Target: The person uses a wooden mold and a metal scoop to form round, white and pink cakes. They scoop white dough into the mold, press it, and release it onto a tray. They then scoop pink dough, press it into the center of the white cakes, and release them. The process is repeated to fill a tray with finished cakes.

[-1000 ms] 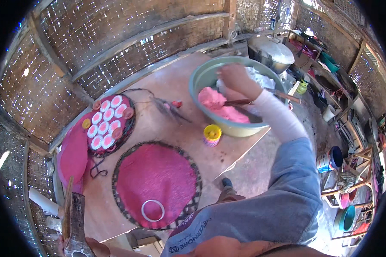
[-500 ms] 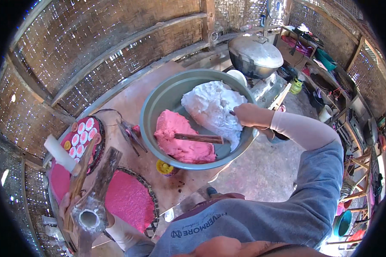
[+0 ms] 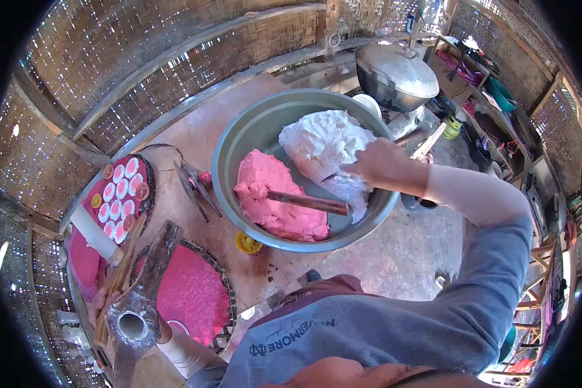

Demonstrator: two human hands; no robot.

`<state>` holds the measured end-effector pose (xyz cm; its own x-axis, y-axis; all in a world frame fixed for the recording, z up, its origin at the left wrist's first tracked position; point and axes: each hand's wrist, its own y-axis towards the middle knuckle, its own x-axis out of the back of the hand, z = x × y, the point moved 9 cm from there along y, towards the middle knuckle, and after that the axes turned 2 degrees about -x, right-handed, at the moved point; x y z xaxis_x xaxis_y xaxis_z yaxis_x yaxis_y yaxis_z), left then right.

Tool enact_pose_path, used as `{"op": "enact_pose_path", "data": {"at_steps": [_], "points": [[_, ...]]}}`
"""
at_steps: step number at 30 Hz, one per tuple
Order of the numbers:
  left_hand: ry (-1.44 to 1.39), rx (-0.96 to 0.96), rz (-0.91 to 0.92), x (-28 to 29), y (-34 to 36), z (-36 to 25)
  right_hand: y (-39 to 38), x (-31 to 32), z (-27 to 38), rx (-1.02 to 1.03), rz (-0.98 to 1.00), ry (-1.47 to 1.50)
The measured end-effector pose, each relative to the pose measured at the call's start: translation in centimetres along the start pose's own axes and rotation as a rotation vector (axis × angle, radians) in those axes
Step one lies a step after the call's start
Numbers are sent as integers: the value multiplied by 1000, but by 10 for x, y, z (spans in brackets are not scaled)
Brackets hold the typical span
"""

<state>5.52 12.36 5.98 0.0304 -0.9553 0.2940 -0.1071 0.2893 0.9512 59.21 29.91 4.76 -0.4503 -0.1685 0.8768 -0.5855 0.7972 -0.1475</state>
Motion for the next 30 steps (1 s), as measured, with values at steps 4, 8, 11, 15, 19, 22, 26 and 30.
{"op": "enact_pose_path", "data": {"at_steps": [4,8,11,15,19,22,26,30], "points": [[108,-69,31,-2,-22,-12,36,-42,30,97,130,-81],[154,-94,54,-3,-36,-21,38,-61,48,185,139,-116],[176,-108,68,2,-42,-21,29,-52,53,187,178,-106],[208,-121,87,8,-43,-23,5,-53,46,183,221,-34],[209,-107,134,13,-24,-37,-14,-61,36,138,290,36],[-155,-11,80,24,41,-81,-18,-49,25,87,436,88],[-580,96,3,23,53,-80,-37,-14,-14,-6,472,359],[-737,271,64,3,45,-64,-48,61,-75,-252,210,393]]}}
